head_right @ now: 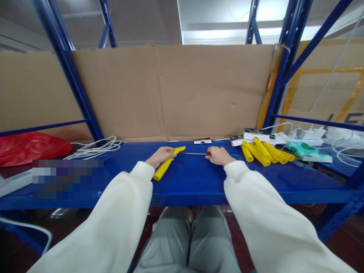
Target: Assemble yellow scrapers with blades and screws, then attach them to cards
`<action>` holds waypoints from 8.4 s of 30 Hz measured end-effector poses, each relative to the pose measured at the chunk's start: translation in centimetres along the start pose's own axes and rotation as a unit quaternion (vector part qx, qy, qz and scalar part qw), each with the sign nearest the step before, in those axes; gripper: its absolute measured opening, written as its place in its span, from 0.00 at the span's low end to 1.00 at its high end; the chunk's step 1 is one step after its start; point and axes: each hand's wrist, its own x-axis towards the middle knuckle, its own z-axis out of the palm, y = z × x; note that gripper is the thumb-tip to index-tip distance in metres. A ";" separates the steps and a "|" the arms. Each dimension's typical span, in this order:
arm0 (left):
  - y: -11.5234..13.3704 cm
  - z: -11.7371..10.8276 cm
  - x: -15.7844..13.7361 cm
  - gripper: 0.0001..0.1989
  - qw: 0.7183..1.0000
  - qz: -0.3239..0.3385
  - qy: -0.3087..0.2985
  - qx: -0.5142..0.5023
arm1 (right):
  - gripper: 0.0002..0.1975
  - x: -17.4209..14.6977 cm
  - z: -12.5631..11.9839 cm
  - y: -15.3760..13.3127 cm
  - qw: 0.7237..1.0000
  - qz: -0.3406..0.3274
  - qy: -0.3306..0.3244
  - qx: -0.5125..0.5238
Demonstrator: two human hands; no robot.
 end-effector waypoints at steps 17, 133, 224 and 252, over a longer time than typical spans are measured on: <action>-0.3 0.1 0.0 0.30 0.987 0.088 -0.043 0.130 | 0.12 0.3 0.4 0.5 0.998 0.065 -0.024 -0.002; -0.6 0.8 0.0 0.18 0.874 0.258 -0.001 0.411 | 0.06 6.3 2.5 -5.1 0.886 -0.128 0.065 0.440; -0.7 0.3 -0.1 0.21 0.875 0.304 0.025 0.377 | 0.12 5.4 2.2 -5.4 0.676 0.031 -0.035 0.735; 0.8 0.8 -0.9 0.34 0.931 -0.009 0.026 -0.364 | 0.20 11.8 5.0 2.1 0.987 0.094 -0.010 0.130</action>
